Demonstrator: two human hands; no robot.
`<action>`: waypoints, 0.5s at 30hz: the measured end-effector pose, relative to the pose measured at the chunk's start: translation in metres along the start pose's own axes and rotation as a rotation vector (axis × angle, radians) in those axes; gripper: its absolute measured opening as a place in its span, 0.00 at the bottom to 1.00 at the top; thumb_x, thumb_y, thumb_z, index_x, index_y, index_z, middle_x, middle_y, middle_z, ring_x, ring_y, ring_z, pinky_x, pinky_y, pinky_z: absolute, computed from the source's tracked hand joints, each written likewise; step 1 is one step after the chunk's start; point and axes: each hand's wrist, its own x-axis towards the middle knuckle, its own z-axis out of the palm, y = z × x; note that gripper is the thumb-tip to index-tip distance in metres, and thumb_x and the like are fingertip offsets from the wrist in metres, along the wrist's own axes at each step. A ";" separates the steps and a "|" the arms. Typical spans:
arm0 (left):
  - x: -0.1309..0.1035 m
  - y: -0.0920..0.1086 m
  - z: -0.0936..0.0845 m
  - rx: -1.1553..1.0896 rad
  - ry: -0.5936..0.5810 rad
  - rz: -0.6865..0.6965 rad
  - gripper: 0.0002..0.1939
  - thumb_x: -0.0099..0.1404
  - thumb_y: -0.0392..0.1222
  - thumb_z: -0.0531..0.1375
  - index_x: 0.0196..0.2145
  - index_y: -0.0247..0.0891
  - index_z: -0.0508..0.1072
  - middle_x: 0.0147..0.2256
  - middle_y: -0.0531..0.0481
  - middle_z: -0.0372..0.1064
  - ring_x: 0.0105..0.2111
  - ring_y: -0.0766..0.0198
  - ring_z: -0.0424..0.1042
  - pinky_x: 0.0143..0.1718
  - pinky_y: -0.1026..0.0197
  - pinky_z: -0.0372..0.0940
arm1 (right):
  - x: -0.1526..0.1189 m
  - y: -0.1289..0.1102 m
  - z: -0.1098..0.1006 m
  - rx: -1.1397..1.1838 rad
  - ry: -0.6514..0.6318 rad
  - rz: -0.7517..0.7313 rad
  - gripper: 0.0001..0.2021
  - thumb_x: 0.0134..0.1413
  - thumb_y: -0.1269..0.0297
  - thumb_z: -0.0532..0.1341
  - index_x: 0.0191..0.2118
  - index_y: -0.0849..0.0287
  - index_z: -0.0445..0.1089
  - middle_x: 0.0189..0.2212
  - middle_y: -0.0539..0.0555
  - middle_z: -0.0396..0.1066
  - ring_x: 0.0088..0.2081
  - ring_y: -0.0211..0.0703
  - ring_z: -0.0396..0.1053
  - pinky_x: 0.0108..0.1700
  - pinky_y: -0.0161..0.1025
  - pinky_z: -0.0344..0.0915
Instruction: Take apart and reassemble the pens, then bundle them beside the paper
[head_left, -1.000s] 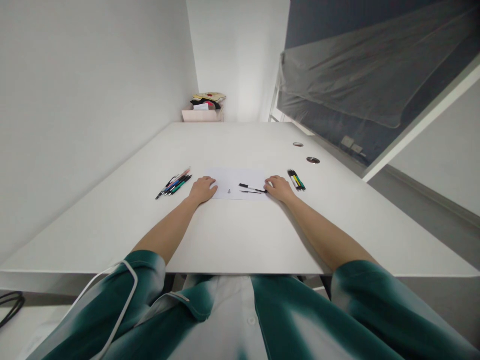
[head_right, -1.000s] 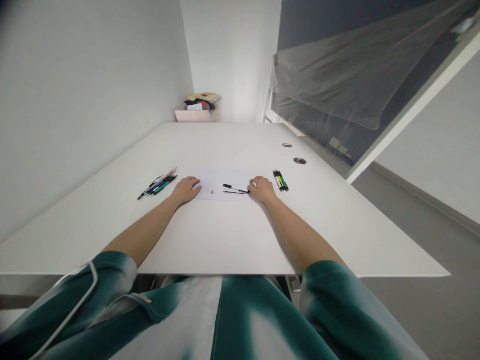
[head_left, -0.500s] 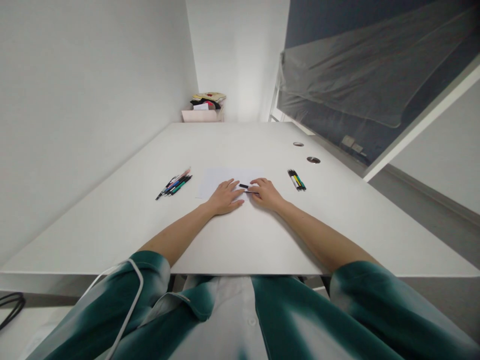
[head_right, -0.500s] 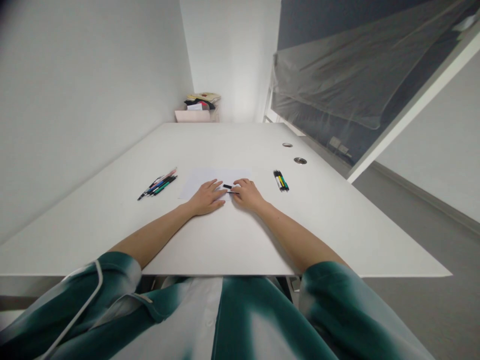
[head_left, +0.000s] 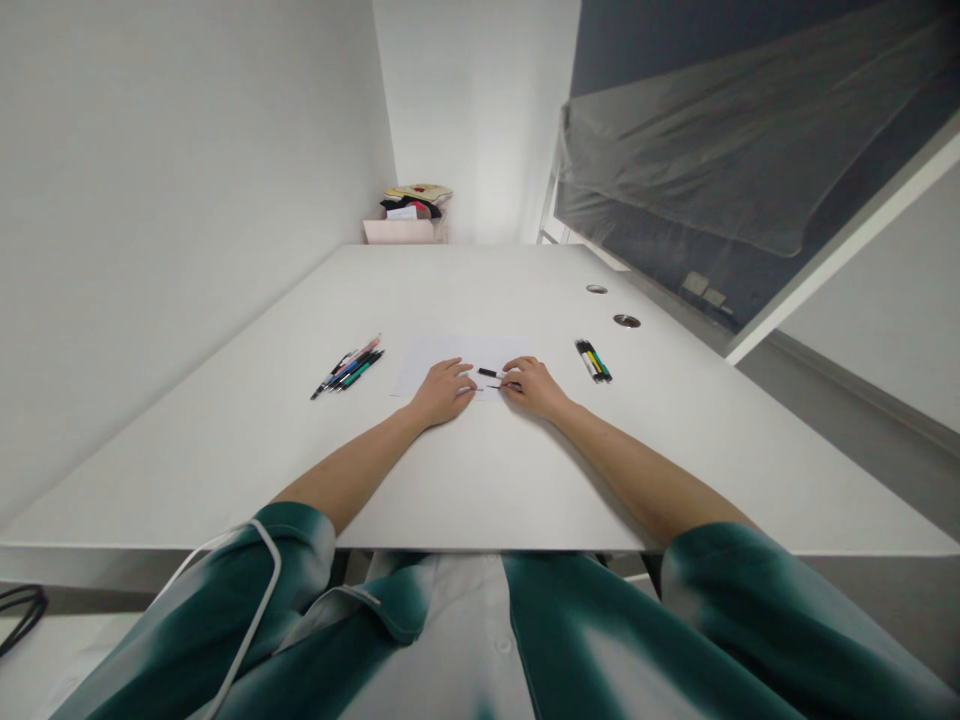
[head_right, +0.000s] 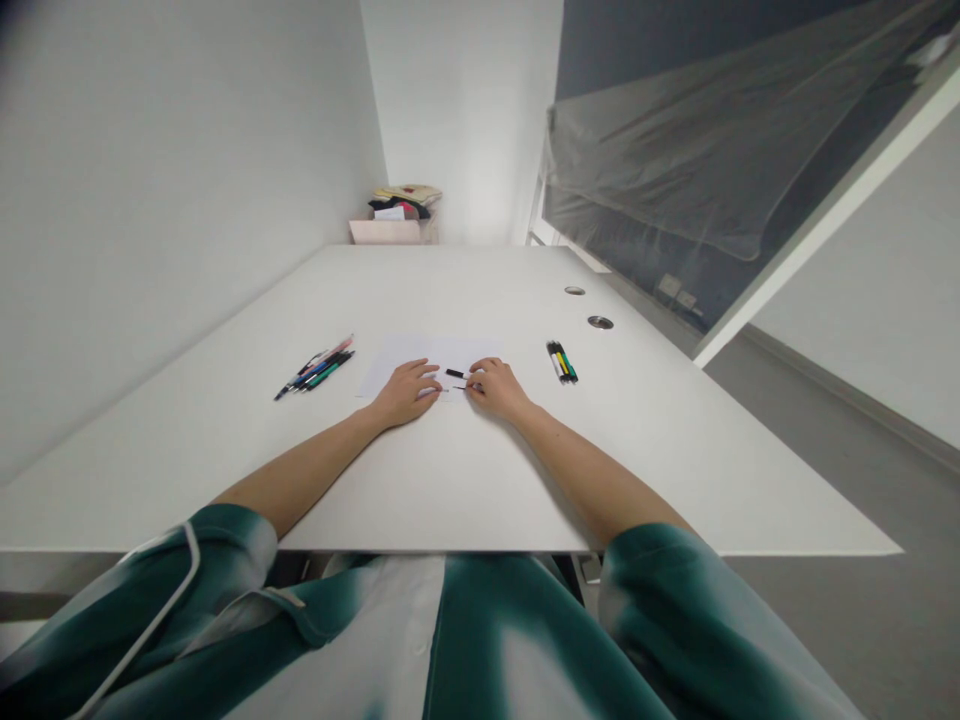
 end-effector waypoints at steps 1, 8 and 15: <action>0.001 -0.002 0.001 -0.017 0.010 -0.020 0.10 0.64 0.41 0.57 0.39 0.42 0.79 0.55 0.47 0.69 0.61 0.51 0.60 0.62 0.45 0.55 | 0.001 0.001 0.001 0.008 0.000 0.002 0.08 0.55 0.67 0.61 0.36 0.57 0.79 0.48 0.59 0.72 0.53 0.57 0.63 0.50 0.50 0.60; 0.007 -0.005 0.004 -0.059 0.018 -0.108 0.08 0.61 0.38 0.59 0.32 0.41 0.80 0.50 0.46 0.73 0.56 0.51 0.64 0.59 0.45 0.58 | 0.002 -0.001 0.004 0.026 0.022 -0.062 0.07 0.55 0.68 0.61 0.34 0.57 0.78 0.47 0.59 0.72 0.52 0.56 0.63 0.49 0.50 0.60; 0.006 -0.003 0.004 -0.054 0.033 -0.090 0.08 0.61 0.38 0.59 0.33 0.40 0.79 0.49 0.46 0.73 0.55 0.51 0.65 0.59 0.45 0.59 | 0.002 -0.007 0.005 0.019 0.036 -0.118 0.06 0.55 0.70 0.61 0.33 0.58 0.77 0.45 0.59 0.73 0.51 0.55 0.64 0.49 0.50 0.61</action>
